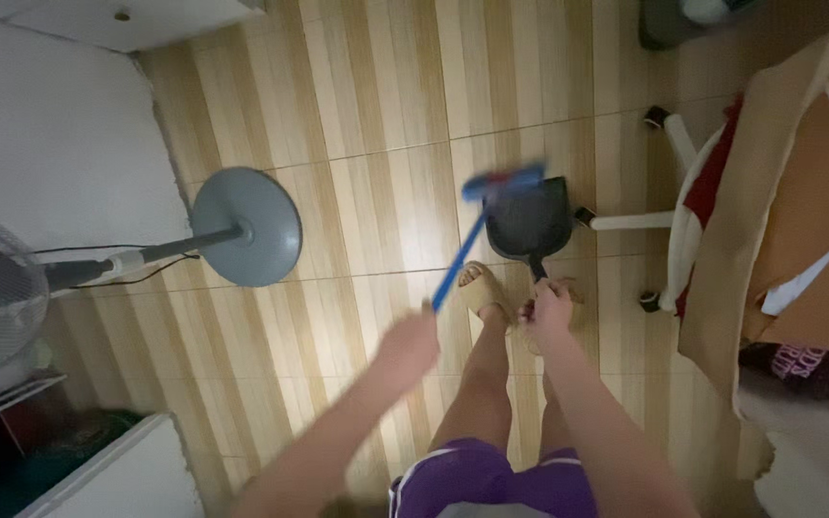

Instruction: The person sweeps the floor with a broom and dustpan, then folds a pair of shorts and a pair of pants, placing them on a nearby surface. The person continues sweeping the floor afterward.

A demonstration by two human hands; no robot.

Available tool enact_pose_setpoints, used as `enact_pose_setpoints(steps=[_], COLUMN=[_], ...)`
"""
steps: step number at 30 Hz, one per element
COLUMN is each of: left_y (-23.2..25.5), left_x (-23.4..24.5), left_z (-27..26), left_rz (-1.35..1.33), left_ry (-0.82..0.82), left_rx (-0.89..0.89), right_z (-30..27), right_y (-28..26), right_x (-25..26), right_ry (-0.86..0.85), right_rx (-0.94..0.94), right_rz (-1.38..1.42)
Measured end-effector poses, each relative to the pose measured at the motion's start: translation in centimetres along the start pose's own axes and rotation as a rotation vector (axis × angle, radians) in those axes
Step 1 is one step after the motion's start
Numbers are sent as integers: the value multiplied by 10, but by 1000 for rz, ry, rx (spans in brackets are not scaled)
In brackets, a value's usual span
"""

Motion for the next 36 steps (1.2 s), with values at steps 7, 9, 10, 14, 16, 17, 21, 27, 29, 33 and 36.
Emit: enact_pose_setpoints(steps=[7, 9, 10, 14, 16, 17, 21, 27, 29, 33, 36], left_y=[37, 32, 35, 22, 17, 15, 2, 45, 63, 68, 35], left_x=[72, 60, 46, -65, -92, -98, -48, 51, 51, -3, -90], left_z=[249, 301, 304, 166, 62, 26, -10, 135, 204, 236, 128], left_rz=[95, -206, -114, -36, -49, -1, 74, 76, 35, 42, -267], left_ry=[493, 488, 527, 303, 247, 123, -34, 394, 438, 488, 239], left_rx=[-221, 36, -48, -95, -182, -135, -95, -284, -274, -228, -68], right_z=[11, 28, 38, 77, 91, 97, 103, 79, 69, 59, 49], right_y=[7, 12, 15, 29, 29, 28, 47, 70, 85, 87, 88], right_x=[11, 14, 14, 19, 8, 5, 5, 27, 44, 57, 60], right_ry=[-90, -135, -178, -254, -280, -295, -192, -281, -275, -312, -278], right_rx=[-276, -376, -405, -569, -598, -614, -559, -680, -690, -598, -708], right_rz=[105, 194, 268, 522, 544, 556, 562, 607, 621, 642, 681])
Point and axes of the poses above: each hand's wrist, its own z-axis towards the middle knuckle, its own x-axis out of the back of the hand, y = z × x, the point moved 4 cm from there along z, towards the middle knuckle, and after that the axes turned 11 degrees about y, right-handed, at the moved point
